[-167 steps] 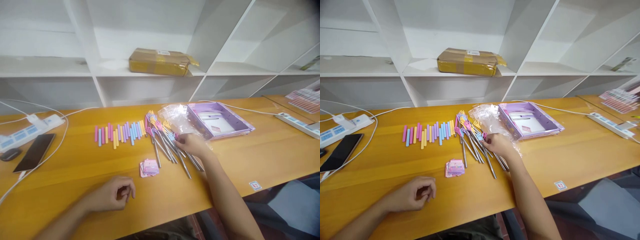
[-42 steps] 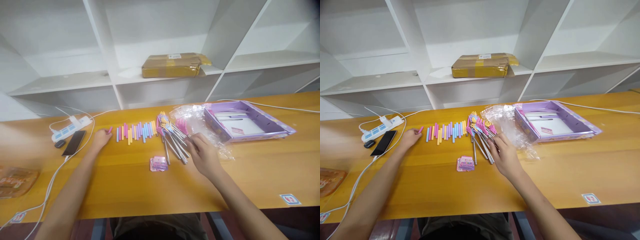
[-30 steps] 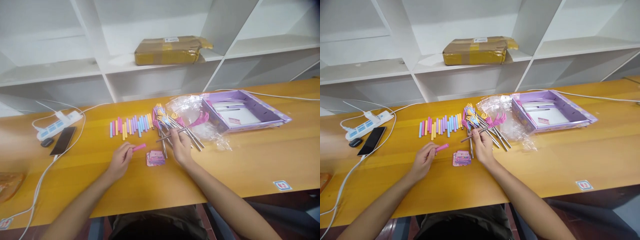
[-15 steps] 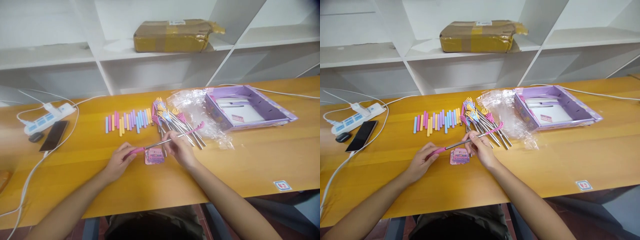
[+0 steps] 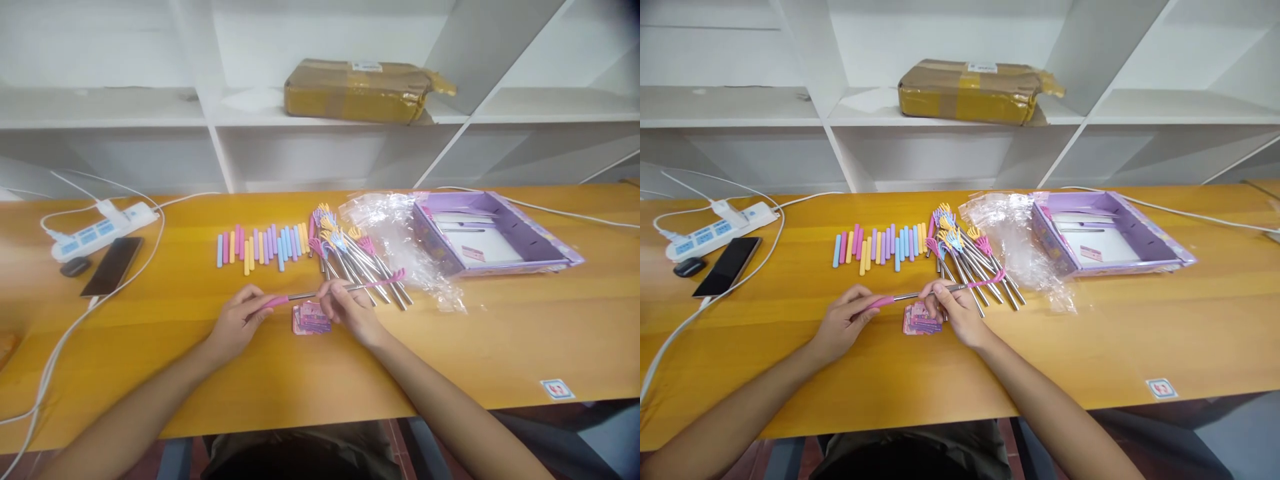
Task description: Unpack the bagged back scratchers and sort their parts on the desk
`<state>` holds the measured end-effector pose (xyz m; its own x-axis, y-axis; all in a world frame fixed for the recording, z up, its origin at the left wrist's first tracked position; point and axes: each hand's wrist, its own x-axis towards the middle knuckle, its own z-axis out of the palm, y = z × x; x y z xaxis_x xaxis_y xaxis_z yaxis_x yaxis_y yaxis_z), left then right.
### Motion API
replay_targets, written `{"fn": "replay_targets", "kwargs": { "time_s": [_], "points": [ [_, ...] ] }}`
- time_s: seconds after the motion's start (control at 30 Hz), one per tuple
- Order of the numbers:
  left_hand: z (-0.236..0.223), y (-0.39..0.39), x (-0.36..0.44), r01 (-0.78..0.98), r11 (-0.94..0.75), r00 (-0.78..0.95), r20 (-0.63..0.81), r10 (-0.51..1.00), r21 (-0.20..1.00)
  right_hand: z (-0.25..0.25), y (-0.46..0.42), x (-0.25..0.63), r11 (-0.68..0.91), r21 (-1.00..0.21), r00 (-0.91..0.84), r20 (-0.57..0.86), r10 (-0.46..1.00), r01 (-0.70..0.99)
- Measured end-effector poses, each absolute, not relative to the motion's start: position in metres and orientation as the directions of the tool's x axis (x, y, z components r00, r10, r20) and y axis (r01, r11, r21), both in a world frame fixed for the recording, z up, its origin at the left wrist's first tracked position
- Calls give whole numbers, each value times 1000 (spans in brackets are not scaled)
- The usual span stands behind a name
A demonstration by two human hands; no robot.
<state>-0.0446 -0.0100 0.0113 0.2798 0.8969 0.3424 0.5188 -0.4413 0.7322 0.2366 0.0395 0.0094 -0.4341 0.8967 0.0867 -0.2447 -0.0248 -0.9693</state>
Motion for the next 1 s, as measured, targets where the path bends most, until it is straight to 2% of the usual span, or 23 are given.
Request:
{"fn": "replay_targets", "kwargs": {
  "time_s": [0.13,0.3,0.37,0.47,0.53,0.6,0.77,0.9,1.0],
  "points": [
    [12,-12,-46,490,-502,304,400,865,713,9,38,233,-21,-977,-466,82,881,-211],
    [21,-14,-46,520,-424,294,312,904,741,14,42,236,23,-979,-510,125,851,-201],
    [26,-13,-48,530,-390,266,289,920,753,18,50,243,83,-977,-409,159,899,-196],
    [31,-10,-55,541,-350,243,256,935,765,27,63,257,210,-969,-127,227,966,-132],
    [32,-7,-58,541,-335,248,235,940,771,32,71,266,281,-959,9,280,960,-50],
    [31,-4,-60,538,-327,251,224,942,777,35,75,273,332,-942,71,335,940,43],
    [30,-2,-59,561,-357,237,268,934,747,33,74,281,442,-844,-73,442,894,302],
    [28,-10,-56,596,-470,270,389,881,651,31,69,276,460,-820,-160,432,888,341],
    [24,-18,-51,614,-572,329,483,812,543,32,61,267,488,-798,-315,390,865,353]
  ]
}}
